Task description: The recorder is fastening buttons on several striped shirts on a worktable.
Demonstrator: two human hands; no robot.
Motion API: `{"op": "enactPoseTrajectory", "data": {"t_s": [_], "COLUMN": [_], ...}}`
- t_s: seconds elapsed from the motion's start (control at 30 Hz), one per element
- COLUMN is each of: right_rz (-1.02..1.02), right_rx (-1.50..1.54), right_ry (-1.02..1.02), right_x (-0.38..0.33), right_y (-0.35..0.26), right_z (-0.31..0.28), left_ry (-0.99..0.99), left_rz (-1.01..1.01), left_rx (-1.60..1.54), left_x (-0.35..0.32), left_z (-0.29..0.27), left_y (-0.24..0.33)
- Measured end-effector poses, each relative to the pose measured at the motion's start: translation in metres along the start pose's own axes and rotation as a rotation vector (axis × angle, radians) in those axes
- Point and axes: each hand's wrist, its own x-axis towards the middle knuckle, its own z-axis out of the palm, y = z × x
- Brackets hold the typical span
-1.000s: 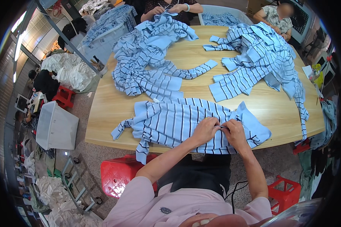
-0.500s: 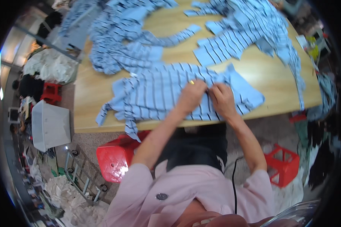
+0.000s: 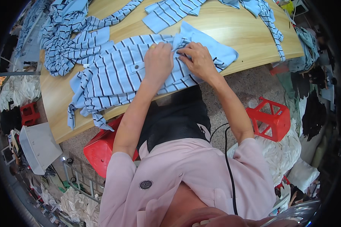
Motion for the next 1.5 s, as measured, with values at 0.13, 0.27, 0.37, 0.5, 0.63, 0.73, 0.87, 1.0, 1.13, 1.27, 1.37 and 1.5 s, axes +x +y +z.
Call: {"op": "enactPoseTrajectory", "data": {"t_s": [0.13, 0.27, 0.37, 0.5, 0.63, 0.73, 0.87, 1.0, 1.13, 1.27, 1.37, 1.5], "right_rz": [0.031, -0.063, -0.136, -0.156, -0.12, -0.125, -0.187, -0.283, -0.305, -0.346, -0.376, -0.312], "right_rx": [0.009, 0.029, 0.035, 0.015, 0.02, 0.058, -0.055, -0.079, -0.098, -0.116, -0.099, -0.053], "right_ry": [0.0, 0.144, 0.254, 0.289, 0.21, 0.104, 0.181, 0.325, 0.371, 0.362, 0.342, 0.201], "right_x": [0.008, 0.001, -0.001, -0.003, 0.0, 0.007, 0.004, 0.002, 0.001, 0.001, 0.003, 0.0], "right_y": [-0.002, 0.006, 0.007, 0.011, 0.011, 0.017, 0.017, 0.015, 0.017, 0.015, 0.013, 0.014], "right_z": [0.001, 0.013, 0.016, 0.017, 0.018, 0.012, 0.015, 0.02, 0.016, 0.014, 0.014, 0.011], "left_ry": [0.046, 0.008, 0.012, 0.006, -0.022, -0.046, -0.06, -0.073, -0.177, -0.182, -0.142, -0.084], "left_rz": [-0.073, -0.266, -0.224, -0.276, -0.302, -0.302, -0.277, -0.237, -0.318, -0.277, -0.116, -0.029], "left_rx": [-0.125, -0.46, -0.48, -0.581, -0.604, -0.634, -0.614, -0.535, -0.626, -0.589, -0.427, -0.39], "left_x": [-0.001, -0.003, -0.005, -0.002, 0.0, 0.003, 0.003, 0.002, 0.005, 0.008, 0.009, 0.005], "left_z": [0.013, 0.018, 0.017, 0.02, 0.018, 0.018, 0.019, 0.02, 0.017, 0.019, 0.018, 0.02], "left_y": [0.002, -0.006, -0.014, -0.014, -0.018, -0.021, -0.021, -0.023, -0.022, -0.024, -0.027, -0.027]}}
